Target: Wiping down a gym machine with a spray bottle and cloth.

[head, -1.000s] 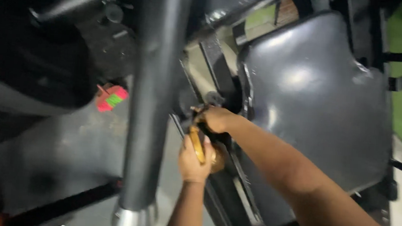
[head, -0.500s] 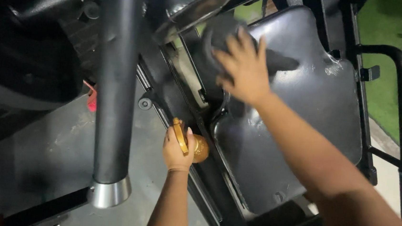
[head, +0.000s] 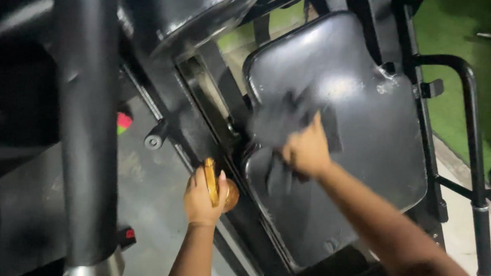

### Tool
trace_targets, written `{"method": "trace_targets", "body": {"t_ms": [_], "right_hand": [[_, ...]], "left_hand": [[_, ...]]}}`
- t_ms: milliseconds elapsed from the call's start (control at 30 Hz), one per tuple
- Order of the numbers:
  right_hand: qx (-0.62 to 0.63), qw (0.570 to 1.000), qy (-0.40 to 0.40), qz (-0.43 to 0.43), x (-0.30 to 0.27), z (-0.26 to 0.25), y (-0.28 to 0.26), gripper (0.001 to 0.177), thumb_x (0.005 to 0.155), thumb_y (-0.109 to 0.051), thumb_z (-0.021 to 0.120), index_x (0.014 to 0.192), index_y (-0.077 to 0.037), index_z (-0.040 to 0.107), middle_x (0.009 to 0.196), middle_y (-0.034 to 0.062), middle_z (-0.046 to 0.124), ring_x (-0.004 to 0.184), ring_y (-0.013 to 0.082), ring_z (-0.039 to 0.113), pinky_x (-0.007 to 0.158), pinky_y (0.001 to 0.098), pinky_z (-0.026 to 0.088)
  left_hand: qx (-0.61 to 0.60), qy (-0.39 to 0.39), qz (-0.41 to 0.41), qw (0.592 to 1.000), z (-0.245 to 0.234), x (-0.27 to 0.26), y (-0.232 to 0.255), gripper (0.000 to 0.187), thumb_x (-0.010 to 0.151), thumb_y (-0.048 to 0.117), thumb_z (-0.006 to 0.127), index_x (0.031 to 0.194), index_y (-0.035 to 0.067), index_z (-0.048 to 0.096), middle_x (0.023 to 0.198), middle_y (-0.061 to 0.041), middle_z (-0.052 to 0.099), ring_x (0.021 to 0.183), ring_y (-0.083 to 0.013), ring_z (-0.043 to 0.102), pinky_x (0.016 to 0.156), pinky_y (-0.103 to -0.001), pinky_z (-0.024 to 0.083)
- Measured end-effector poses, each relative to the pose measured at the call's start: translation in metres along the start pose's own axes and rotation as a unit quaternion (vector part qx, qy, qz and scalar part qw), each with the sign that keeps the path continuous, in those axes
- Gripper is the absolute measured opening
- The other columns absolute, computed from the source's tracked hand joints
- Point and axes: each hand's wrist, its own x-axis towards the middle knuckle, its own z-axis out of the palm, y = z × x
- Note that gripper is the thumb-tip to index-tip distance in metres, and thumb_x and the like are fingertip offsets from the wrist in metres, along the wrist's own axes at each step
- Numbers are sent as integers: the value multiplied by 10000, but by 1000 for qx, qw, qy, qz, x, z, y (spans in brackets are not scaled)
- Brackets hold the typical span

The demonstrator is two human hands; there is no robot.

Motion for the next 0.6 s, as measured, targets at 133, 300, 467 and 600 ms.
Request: {"method": "trace_targets", "body": {"t_ms": [133, 300, 467, 600], "right_hand": [[172, 913, 361, 80, 74, -38, 46, 826, 898, -531, 718, 1424, 69, 507, 1417, 347, 465, 1374, 503, 383, 1197, 691, 155], [219, 858, 462, 46, 72, -44, 24, 947, 945, -462, 710, 1583, 122, 324, 1693, 301, 250, 1601, 464, 96, 1250, 713, 42], [177, 900, 389, -83, -5, 48, 9, 732, 753, -358, 735, 1347, 21, 537, 1523, 270, 459, 1470, 487, 355, 1237, 702, 114], [153, 923, 342, -85, -72, 117, 31, 708, 643, -357, 752, 1238, 2, 619, 1378, 254, 540, 1342, 480, 459, 1195, 719, 119]], "left_hand": [[23, -21, -24, 999, 3, -5, -3, 501, 901, 428, 680, 1208, 40, 601, 1065, -191, 693, 977, -407, 667, 816, -479, 556], [14, 0, 17, 1000, 5, 0, -5, 528, 931, 435, 668, 1255, 25, 587, 1131, -214, 679, 1025, -409, 665, 858, -468, 559], [31, -29, -15, 999, 3, 0, -6, 575, 878, 442, 698, 1254, 18, 602, 1100, -233, 673, 1001, -427, 651, 836, -483, 541], [-53, 36, 46, 997, -8, 1, 3, 429, 885, 286, 696, 1193, -2, 613, 1130, -202, 673, 1056, -414, 629, 938, -484, 516]]}}
